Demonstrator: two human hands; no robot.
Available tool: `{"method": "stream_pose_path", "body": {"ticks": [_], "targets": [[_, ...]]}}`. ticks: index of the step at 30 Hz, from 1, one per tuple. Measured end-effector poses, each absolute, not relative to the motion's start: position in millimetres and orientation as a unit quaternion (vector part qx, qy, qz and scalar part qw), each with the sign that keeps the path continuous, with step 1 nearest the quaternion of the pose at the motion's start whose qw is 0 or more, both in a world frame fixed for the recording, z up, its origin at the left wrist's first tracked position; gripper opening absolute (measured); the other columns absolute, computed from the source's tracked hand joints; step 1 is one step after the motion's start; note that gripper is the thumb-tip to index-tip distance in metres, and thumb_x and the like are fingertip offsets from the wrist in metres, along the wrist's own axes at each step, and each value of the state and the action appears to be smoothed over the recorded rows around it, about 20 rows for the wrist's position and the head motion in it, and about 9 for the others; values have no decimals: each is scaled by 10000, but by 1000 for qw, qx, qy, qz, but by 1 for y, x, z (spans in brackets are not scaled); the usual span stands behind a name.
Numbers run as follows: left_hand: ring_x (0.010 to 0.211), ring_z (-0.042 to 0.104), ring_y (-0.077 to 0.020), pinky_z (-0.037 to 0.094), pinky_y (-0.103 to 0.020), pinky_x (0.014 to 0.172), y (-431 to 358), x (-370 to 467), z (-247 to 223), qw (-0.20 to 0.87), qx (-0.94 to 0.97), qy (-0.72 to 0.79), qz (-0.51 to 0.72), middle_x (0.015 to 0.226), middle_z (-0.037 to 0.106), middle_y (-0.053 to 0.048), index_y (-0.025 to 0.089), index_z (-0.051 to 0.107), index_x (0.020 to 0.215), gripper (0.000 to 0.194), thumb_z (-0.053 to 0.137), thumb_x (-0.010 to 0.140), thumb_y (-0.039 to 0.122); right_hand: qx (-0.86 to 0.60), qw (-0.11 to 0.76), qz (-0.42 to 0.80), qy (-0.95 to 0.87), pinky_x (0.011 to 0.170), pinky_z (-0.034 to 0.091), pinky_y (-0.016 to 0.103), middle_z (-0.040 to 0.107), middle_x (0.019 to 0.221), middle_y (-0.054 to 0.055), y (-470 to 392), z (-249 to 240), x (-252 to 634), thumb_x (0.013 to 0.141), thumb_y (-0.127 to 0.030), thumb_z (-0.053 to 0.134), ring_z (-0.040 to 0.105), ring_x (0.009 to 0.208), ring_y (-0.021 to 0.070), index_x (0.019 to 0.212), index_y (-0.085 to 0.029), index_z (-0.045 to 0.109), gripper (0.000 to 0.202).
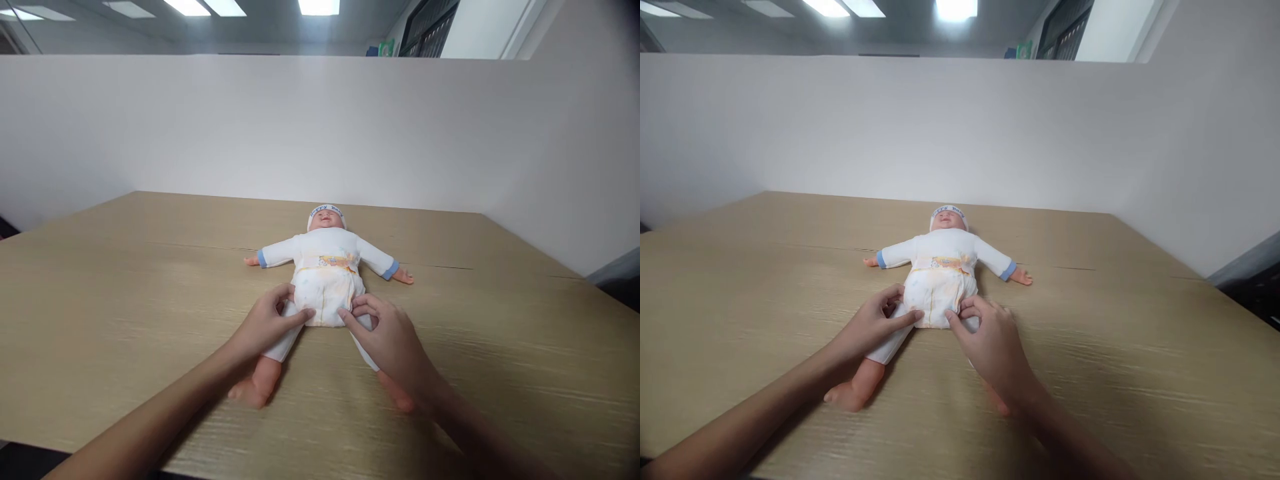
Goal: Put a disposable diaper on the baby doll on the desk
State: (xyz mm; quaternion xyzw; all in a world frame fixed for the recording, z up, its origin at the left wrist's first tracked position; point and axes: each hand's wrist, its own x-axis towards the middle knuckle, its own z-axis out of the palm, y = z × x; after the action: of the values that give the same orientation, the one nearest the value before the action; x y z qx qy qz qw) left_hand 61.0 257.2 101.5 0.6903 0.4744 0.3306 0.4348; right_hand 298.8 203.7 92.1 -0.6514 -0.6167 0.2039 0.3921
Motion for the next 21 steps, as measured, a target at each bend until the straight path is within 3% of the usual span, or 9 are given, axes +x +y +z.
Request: {"method": "stream_pose_path", "body": {"ticks": [4,10,15,21], "targets": [[925,683,-260,519,-379,820,261,61,101,458,691,465,312,986,777,-47,208,761,1053,393,805,850,542,-642,382,211,-630,850,485,398,828,968,25,204,93,300,946,-533,702,724,961,288,881,-283,776,269],[1094,726,-324,582,-441,919,267,58,103,600,604,406,332,1096,816,-95,222,782,1161,479,838,844,576,-625,361,197,-663,879,475,428,780,903,57,204,93,298,968,-513,682,648,965,311,853,-266,768,285],[1013,747,-288,574,-399,864,268,59,107,672,533,390,336,1081,823,-104,208,780,1128,422,837,881,545,-604,406,276,-627,979,531,479,795,1122,73,207,87,301,940,-519,708,661,1126,345,1047,-282,791,273],[999,744,-266,561,-372,857,270,58,103,679,526,385,338,1092,820,-91,202,769,1124,423,848,882,540,-516,459,440,-574,1019,587,475,805,1133,76,213,89,304,919,-532,734,727,1119,324,1046,-264,761,297]]}}
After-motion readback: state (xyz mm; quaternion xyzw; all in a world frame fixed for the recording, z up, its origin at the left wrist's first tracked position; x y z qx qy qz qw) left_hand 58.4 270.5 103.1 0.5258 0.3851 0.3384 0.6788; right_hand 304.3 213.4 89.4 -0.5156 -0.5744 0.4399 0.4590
